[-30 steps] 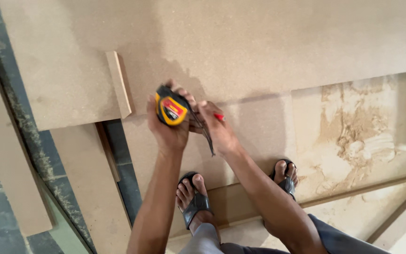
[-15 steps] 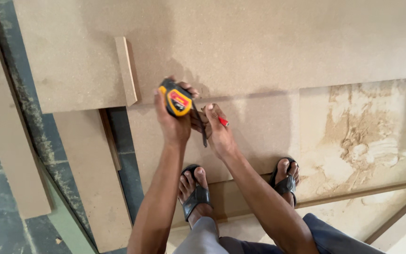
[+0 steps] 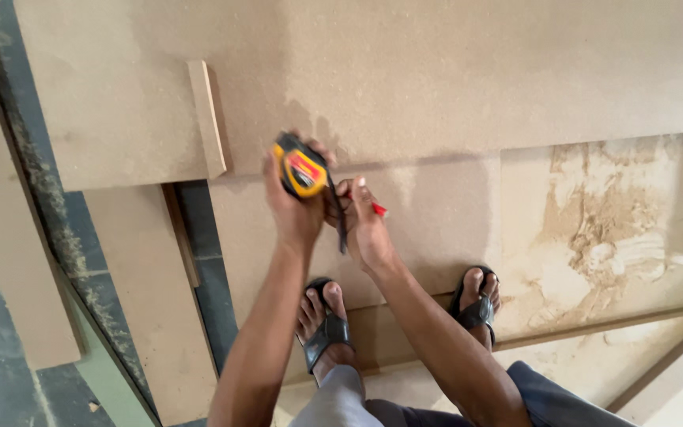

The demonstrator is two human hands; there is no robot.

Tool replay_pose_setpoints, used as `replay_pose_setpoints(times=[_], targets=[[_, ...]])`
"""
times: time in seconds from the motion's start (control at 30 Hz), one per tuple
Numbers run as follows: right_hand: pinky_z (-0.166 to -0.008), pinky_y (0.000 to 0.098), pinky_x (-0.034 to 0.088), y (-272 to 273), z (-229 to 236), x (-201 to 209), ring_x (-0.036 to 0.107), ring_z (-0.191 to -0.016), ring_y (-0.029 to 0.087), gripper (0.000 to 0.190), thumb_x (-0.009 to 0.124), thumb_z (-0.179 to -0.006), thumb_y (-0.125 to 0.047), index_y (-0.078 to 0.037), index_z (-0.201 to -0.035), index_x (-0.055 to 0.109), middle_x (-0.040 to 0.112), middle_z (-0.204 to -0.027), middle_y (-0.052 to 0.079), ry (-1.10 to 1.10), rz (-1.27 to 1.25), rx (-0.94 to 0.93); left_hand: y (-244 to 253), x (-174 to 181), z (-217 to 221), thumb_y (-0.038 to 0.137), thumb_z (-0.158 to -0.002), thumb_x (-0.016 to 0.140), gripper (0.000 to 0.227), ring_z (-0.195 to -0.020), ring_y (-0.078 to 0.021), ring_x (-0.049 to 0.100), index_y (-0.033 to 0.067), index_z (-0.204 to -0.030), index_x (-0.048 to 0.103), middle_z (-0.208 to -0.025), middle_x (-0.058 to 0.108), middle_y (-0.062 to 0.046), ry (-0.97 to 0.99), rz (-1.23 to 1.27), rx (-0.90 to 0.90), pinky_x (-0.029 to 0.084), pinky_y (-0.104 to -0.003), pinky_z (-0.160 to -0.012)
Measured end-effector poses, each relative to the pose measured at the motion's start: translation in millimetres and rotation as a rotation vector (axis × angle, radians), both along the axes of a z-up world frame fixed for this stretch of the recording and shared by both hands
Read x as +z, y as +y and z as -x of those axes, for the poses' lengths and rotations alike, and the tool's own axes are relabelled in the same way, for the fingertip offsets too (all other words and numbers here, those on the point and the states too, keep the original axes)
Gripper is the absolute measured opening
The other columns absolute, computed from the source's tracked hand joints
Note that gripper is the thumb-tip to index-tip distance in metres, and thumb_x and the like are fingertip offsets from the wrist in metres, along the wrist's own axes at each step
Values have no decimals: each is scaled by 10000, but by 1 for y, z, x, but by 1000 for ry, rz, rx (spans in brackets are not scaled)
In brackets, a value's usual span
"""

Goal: The person measures a large particle board with a tape measure and marks it with a red pencil. They then use a small wooden strip as a straightedge to draw a long straight line across the board.

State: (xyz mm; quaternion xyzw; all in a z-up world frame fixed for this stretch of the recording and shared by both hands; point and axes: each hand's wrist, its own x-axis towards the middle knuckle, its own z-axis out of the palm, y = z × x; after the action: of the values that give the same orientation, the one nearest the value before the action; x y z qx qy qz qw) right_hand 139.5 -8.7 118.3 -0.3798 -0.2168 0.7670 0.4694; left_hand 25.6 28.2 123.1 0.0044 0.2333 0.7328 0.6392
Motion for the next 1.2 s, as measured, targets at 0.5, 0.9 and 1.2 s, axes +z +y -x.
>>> replay_pose_setpoints(times=[0.5, 0.9, 1.2], targets=[[-994, 440, 563, 6, -25, -16, 740, -1035, 301, 327, 438, -1073, -429, -117, -1007, 510, 750, -1067, 216, -52, -100, -121, 23, -12, -2, 455, -1094, 479, 523, -923, -223, 649, 5, -1348, 556, -1039, 659, -132, 356, 14, 61, 568, -361, -821], [-964, 336, 618, 23, -46, 9, 713, -1127, 212, 217, 627, -1029, -49, 22, -1233, 600, 712, -1209, 159, -721, -576, 80, -35, -16, 11, 234, -906, 733, 485, -938, -248, 704, 45, -1337, 616, -1092, 704, -141, 1496, -100, -357, 583, -340, -826], [-850, 311, 605, 31, -63, -18, 715, -943, 147, 321, 743, -919, 64, -30, -1211, 646, 710, -1023, 52, -797, -479, 168, -40, -17, 16, 245, -897, 789, 480, -1050, -363, 629, 42, -1299, 623, -1158, 634, -173, 1735, -161, -303, 544, -452, -891]])
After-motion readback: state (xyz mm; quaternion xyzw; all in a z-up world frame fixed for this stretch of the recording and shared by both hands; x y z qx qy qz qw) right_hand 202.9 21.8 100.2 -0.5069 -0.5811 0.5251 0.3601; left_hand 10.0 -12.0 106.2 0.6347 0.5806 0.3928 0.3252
